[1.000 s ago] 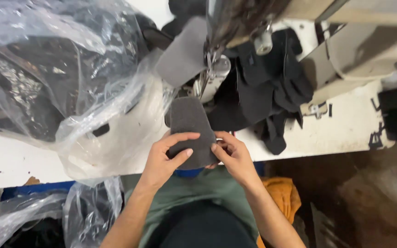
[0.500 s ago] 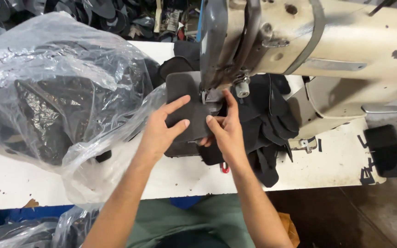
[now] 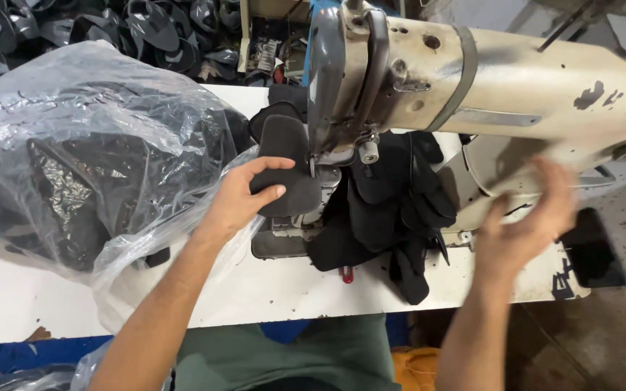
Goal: The person stitches black fabric components of a shoe using an industrial sewing machine.
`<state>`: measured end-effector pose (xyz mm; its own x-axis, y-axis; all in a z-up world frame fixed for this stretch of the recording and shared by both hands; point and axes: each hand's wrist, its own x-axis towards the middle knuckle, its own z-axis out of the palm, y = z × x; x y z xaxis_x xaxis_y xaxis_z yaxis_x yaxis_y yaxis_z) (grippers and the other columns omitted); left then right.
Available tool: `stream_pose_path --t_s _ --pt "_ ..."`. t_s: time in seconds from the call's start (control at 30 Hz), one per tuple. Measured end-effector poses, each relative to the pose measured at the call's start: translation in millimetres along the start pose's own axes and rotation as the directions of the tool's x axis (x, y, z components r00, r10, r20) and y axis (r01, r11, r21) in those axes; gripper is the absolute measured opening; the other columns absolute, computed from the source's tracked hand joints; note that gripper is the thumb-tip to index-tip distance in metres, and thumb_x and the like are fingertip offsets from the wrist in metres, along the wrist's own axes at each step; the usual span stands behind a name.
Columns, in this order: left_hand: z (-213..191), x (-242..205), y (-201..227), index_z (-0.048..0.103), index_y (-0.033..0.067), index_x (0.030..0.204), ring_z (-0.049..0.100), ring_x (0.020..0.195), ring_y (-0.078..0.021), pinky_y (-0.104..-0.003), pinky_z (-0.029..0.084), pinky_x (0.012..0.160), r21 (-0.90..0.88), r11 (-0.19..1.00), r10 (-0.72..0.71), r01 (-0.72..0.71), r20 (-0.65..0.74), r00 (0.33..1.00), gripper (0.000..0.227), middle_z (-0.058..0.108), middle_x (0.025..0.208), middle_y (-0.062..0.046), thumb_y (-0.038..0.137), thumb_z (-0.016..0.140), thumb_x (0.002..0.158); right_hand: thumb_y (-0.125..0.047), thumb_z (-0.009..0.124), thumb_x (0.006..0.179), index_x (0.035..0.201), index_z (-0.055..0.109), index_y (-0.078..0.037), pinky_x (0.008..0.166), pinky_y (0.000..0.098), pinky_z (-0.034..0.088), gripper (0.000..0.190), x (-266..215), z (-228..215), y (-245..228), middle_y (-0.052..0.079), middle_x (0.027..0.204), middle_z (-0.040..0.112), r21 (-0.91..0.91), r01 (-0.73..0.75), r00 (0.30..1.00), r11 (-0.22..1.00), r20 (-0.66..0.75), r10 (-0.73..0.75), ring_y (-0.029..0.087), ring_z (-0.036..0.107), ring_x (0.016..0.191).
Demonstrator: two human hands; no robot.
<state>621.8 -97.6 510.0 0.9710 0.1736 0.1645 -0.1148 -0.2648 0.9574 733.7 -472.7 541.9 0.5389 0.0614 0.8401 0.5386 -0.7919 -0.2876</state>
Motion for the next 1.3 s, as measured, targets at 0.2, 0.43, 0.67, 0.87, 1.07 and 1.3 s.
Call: stream_pose_path --t_s 0.2,0.43,0.67,0.87,1.07,1.3 --pt "-4 11 4 0.069 0.0072 0.127 0.065 0.112 -0.0122 -0.029 0.048 0.102 0.028 0.999 0.018 -0.018 -0.005 1.000 0.045 0.074 0.120 -0.003 -0.002 0.073 0.082 0.004 0.074 0.093 0.159 0.026 -0.010 0.134 0.0559 0.023 0.083 -47 62 118 0.012 0.166 0.029 -0.079 0.019 0.990 0.997 -0.134 -0.029 0.035 0.023 0.162" --pt "-4 1 6 0.068 0.0078 0.129 0.065 0.113 -0.0128 -0.029 0.048 0.101 0.065 0.998 0.017 -0.021 0.061 0.998 0.047 0.073 0.121 -0.004 -0.002 0.073 0.084 0.016 0.059 0.068 0.158 0.027 -0.011 0.137 0.0579 0.013 0.099 -35 36 80 0.013 0.168 0.027 -0.038 -0.087 0.996 0.995 -0.036 0.086 0.039 0.016 0.161" --pt "-10 17 9 0.068 0.0072 0.130 0.064 0.109 -0.0106 -0.027 0.050 0.100 -0.050 0.997 -0.060 0.064 0.085 0.995 0.049 0.072 0.119 -0.002 -0.003 0.071 0.082 0.011 0.063 0.080 0.161 0.019 -0.005 0.134 0.0580 0.020 0.093 -18 28 94 0.019 0.166 0.020 -0.052 -0.010 1.000 0.999 0.023 0.011 0.041 0.017 0.158" --pt "-12 27 13 0.067 0.0054 0.130 0.064 0.114 -0.0116 -0.028 0.047 0.104 -0.001 1.000 0.018 -0.018 0.073 0.997 0.049 0.073 0.124 -0.003 -0.003 0.071 0.082 0.011 0.059 0.076 0.160 0.017 -0.006 0.133 0.0572 0.026 0.095 -18 31 101 0.020 0.163 0.021 -0.127 0.004 1.000 0.992 0.020 -0.001 0.040 0.023 0.155" --pt "-11 31 15 0.067 0.0063 0.131 0.064 0.121 -0.0156 -0.030 0.045 0.107 0.075 0.996 0.050 -0.052 0.028 0.998 0.049 0.073 0.128 -0.006 -0.001 0.072 0.083 0.005 0.064 0.082 0.161 0.016 -0.007 0.134 0.0591 0.028 0.093 -22 37 114 0.018 0.163 0.021 -0.172 0.024 1.000 0.985 0.012 -0.022 0.039 0.022 0.156" --pt "-2 21 22 0.067 0.0071 0.130 0.066 0.115 -0.0202 -0.031 0.050 0.100 0.154 0.988 0.045 -0.025 -0.126 0.991 0.048 0.069 0.126 -0.009 0.004 0.074 0.083 -0.007 0.074 0.093 0.161 0.015 -0.007 0.133 0.0607 0.030 0.090 -20 37 116 0.018 0.162 0.023 -0.217 0.045 0.999 0.975 0.006 -0.044 0.039 0.023 0.154"
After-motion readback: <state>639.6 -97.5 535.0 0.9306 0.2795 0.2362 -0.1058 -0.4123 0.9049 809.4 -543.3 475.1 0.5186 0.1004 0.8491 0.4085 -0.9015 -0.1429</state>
